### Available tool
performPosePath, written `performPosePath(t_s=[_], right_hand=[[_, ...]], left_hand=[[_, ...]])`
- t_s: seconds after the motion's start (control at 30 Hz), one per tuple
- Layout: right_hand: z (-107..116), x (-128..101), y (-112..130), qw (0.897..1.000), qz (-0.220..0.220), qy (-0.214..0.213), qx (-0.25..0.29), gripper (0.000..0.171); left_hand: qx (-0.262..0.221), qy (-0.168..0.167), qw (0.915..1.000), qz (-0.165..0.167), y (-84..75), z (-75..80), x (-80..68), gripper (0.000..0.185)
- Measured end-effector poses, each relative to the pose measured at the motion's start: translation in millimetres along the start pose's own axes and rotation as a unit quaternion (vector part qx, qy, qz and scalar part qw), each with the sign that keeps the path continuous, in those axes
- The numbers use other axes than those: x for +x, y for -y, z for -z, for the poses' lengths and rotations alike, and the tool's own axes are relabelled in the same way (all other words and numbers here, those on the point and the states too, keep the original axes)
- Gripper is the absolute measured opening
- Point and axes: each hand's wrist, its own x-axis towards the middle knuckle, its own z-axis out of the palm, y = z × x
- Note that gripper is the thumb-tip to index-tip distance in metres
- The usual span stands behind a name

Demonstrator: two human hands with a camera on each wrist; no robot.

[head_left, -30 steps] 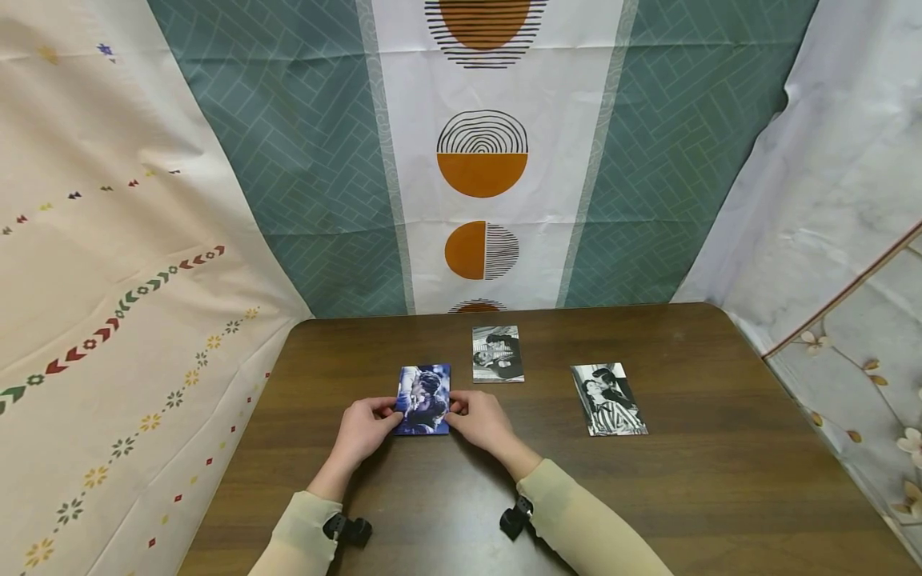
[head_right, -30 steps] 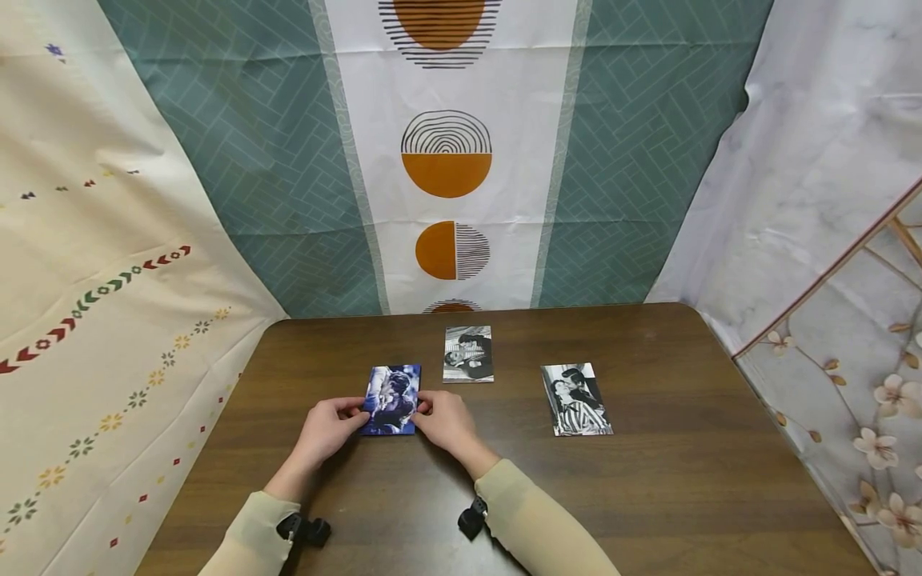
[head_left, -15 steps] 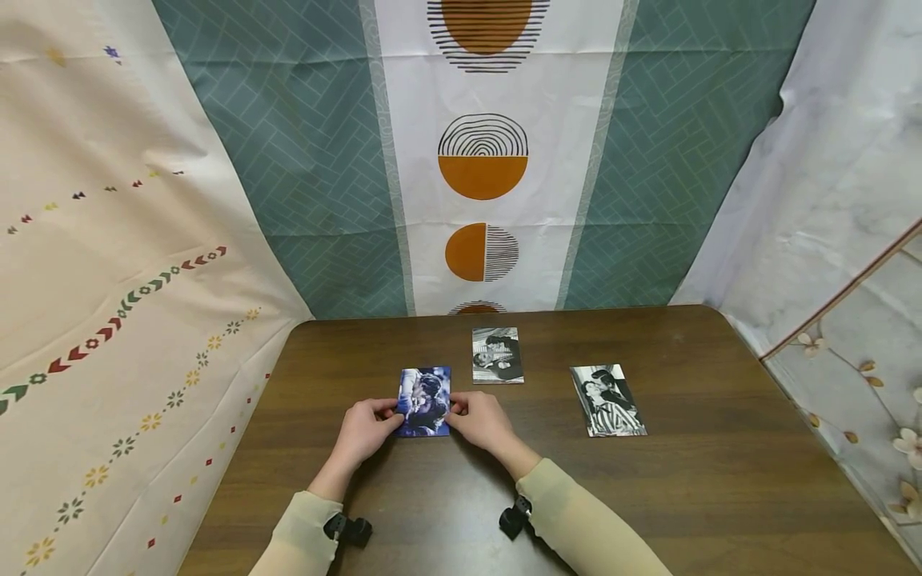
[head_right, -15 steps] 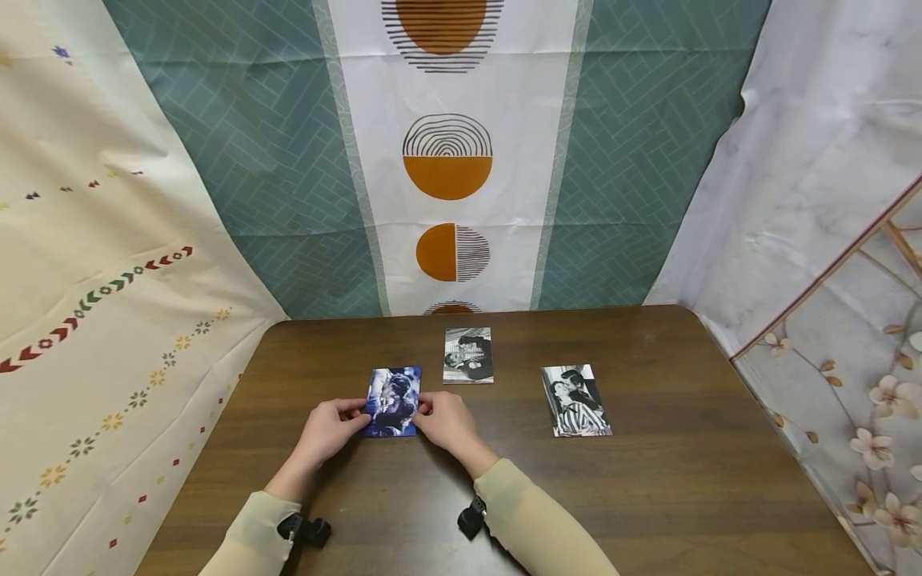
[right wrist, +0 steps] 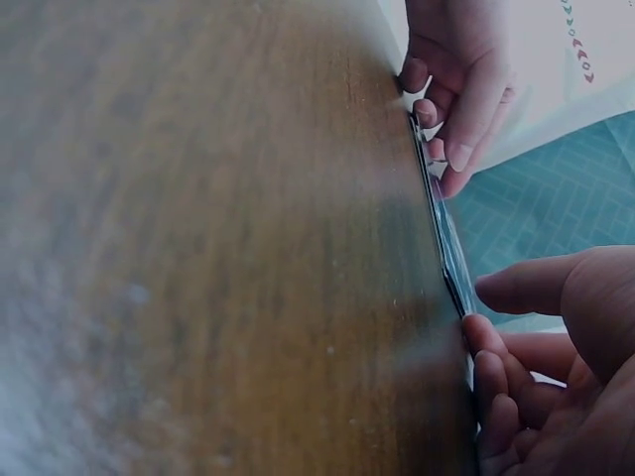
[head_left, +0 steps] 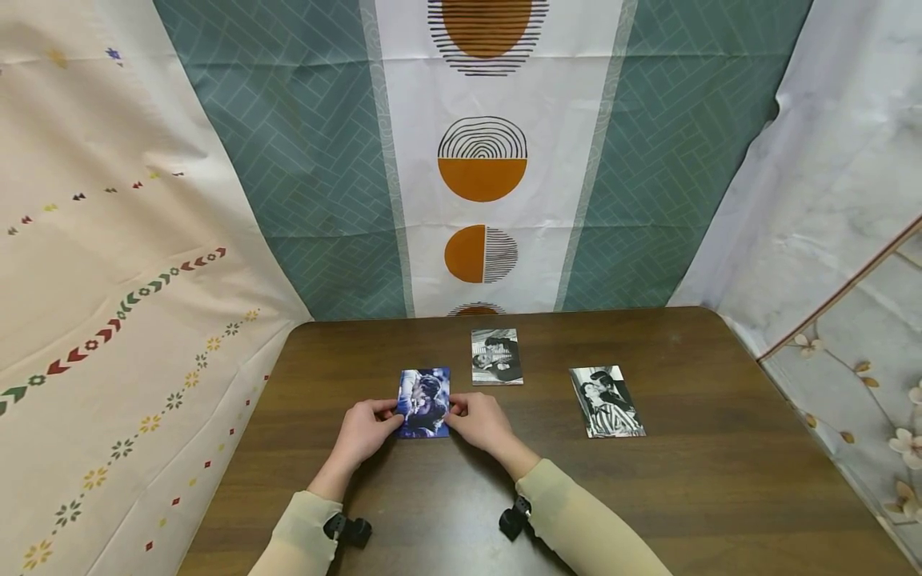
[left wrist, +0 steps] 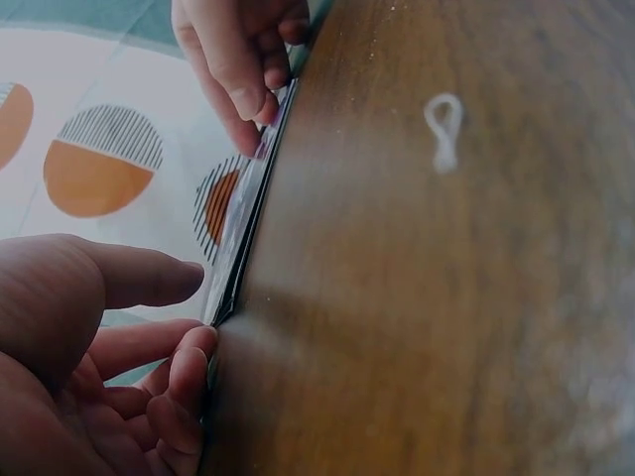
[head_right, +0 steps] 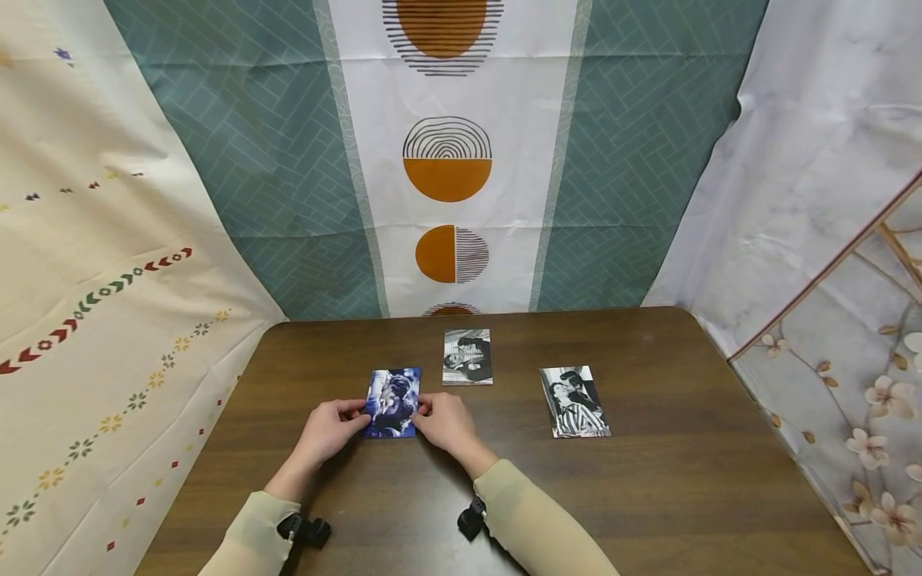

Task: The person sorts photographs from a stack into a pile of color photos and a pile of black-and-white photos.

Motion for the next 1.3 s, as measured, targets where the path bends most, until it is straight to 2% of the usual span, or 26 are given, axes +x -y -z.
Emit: performPosePath(t_s=[0.7, 1.0, 1.13, 1.3], right_hand=[[2, 1, -4, 0.999, 0.015, -0.004, 0.04, 0.036], [1, 1, -6, 0.998, 0.02, 0.012, 0.064, 0.033], [7, 1, -8, 0.997, 0.023, 0.017, 0.076, 0.033], [18, -1, -14, 0.995, 0.019, 0.014, 0.092, 0.033]], left_hand=[[-0.009, 0.01, 0.9999, -0.001, 3.2, 2.5, 0.2, 0.035], [-0.008, 0.012, 0.9999, 0.008, 7.4, 5.8, -1.3, 0.036], [-0.019, 0.005, 0.9998, 0.003, 4.1, 4.9, -0.3, 0.036], [-0.051, -0.005, 0.9986, -0.014, -9.6, -0.3, -0.1, 0.034]])
